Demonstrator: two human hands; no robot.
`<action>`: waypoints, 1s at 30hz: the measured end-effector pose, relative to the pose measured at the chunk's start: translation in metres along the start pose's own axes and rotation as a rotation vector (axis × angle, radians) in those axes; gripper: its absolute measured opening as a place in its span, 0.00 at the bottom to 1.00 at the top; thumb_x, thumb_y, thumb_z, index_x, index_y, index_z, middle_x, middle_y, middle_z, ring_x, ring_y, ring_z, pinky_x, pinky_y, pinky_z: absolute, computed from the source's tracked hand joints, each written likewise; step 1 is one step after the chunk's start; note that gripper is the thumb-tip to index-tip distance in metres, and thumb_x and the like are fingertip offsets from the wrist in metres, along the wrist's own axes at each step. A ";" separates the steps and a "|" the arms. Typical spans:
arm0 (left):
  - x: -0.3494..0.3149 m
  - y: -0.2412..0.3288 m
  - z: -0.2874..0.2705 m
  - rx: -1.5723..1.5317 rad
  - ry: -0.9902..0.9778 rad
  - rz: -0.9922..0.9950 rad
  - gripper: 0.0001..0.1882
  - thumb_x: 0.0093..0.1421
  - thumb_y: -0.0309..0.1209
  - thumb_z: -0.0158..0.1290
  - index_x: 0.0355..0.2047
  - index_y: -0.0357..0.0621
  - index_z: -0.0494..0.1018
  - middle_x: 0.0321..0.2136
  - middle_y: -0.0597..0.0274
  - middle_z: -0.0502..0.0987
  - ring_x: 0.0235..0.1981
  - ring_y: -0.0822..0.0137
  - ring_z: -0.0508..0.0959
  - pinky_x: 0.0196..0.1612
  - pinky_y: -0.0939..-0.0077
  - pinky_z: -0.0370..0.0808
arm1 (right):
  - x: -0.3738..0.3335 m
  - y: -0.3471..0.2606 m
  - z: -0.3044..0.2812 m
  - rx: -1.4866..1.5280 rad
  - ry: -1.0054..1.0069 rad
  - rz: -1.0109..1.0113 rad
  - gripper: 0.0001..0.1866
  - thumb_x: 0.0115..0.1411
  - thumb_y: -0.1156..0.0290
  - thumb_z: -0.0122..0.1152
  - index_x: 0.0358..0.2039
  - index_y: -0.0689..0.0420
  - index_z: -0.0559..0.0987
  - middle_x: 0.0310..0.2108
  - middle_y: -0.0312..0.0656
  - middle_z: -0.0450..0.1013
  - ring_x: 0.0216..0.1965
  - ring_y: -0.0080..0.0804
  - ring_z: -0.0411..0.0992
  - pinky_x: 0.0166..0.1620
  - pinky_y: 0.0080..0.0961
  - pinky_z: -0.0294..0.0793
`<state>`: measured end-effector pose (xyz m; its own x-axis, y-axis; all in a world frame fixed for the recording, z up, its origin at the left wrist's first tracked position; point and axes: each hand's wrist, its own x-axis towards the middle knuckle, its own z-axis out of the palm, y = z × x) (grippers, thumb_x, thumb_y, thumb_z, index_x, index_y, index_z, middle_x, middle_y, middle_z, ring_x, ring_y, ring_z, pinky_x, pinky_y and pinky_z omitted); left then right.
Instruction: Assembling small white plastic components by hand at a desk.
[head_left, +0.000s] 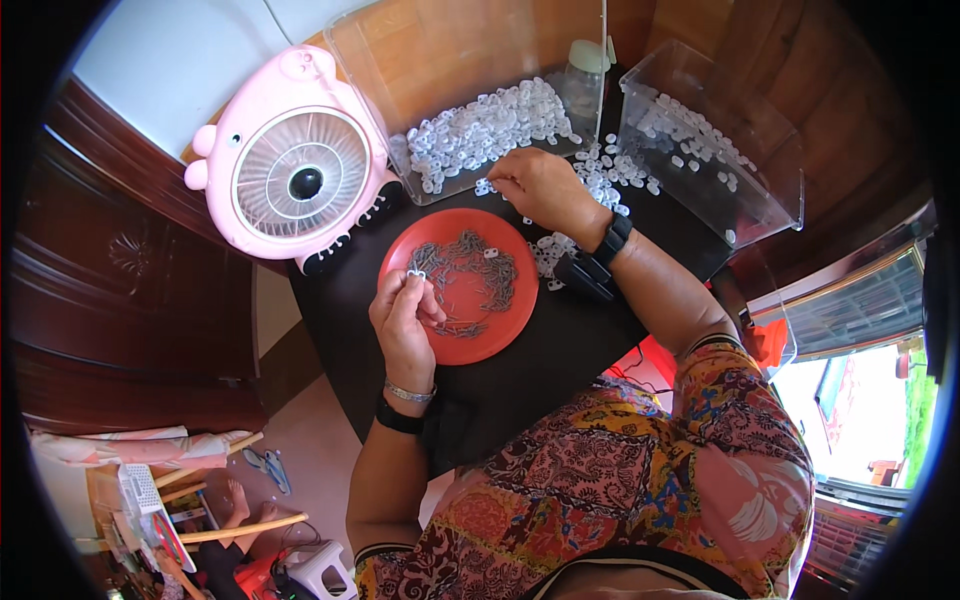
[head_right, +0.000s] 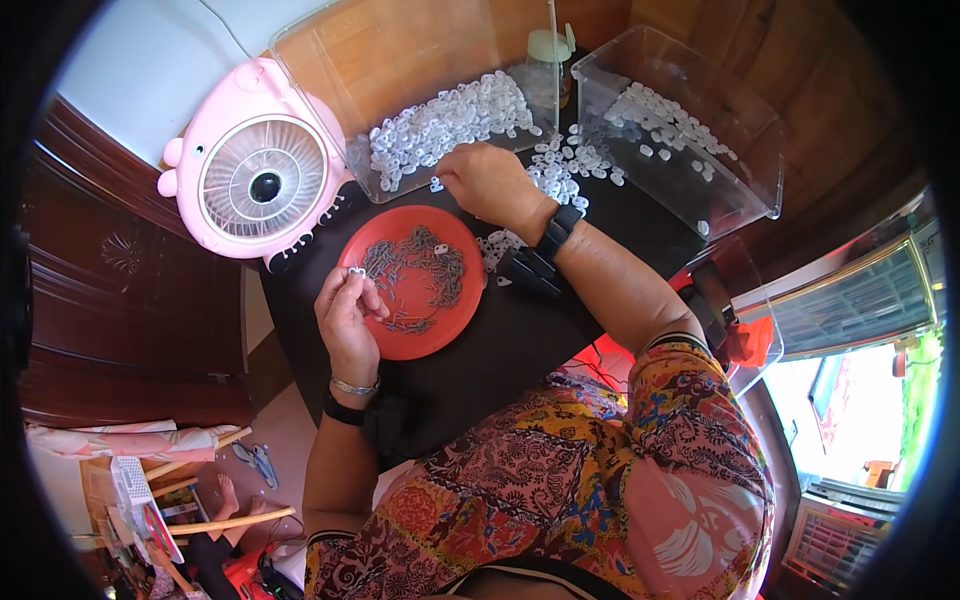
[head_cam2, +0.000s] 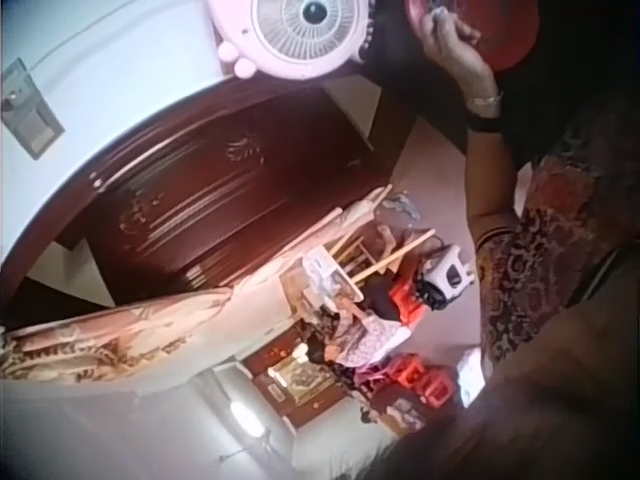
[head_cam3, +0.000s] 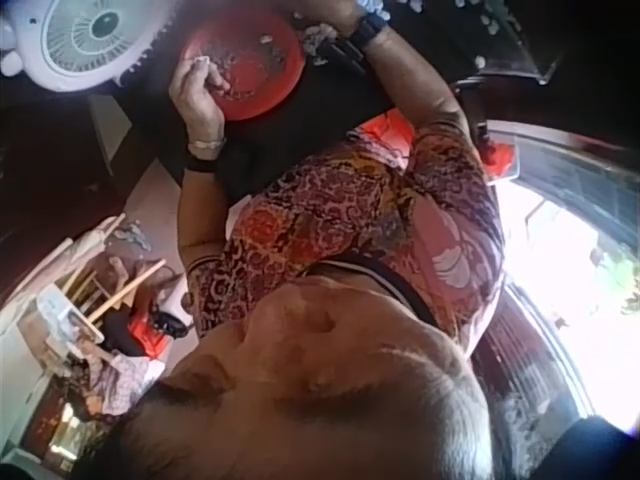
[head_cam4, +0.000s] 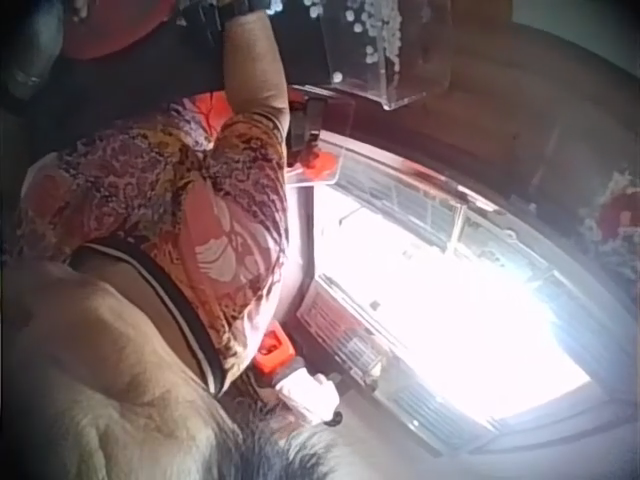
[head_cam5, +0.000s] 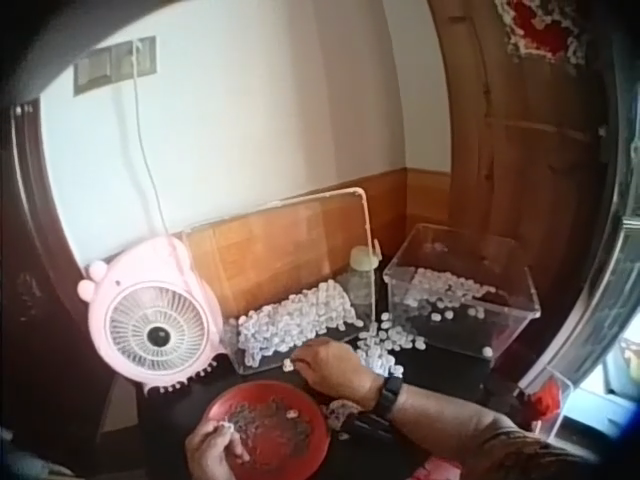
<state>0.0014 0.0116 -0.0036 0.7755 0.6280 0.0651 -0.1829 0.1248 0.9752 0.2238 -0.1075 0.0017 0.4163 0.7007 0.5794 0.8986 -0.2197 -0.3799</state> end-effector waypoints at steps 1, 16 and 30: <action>0.001 0.000 0.000 -0.009 -0.005 0.004 0.10 0.63 0.31 0.43 0.26 0.41 0.67 0.18 0.65 0.67 0.17 0.72 0.68 0.22 0.81 0.64 | 0.000 0.001 -0.003 -0.004 0.000 -0.003 0.06 0.53 0.69 0.57 0.28 0.55 0.80 0.30 0.43 0.76 0.34 0.44 0.74 0.37 0.37 0.74; 0.003 -0.005 0.003 0.006 -0.016 -0.031 0.12 0.62 0.33 0.45 0.23 0.41 0.68 0.16 0.67 0.68 0.16 0.75 0.69 0.21 0.84 0.62 | -0.024 -0.043 0.006 -0.284 -0.370 -0.383 0.05 0.49 0.69 0.56 0.23 0.56 0.76 0.29 0.37 0.71 0.37 0.35 0.70 0.39 0.30 0.72; -0.001 -0.003 0.006 -0.024 -0.010 -0.047 0.10 0.62 0.31 0.45 0.24 0.42 0.68 0.17 0.66 0.69 0.17 0.74 0.69 0.21 0.83 0.63 | -0.002 0.007 0.001 -0.184 -0.036 -0.062 0.07 0.52 0.65 0.59 0.25 0.55 0.78 0.26 0.43 0.75 0.31 0.44 0.74 0.34 0.38 0.75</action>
<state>0.0049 0.0064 -0.0051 0.7896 0.6133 0.0212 -0.1602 0.1727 0.9719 0.2289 -0.1099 -0.0025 0.3570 0.7401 0.5699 0.9340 -0.2931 -0.2044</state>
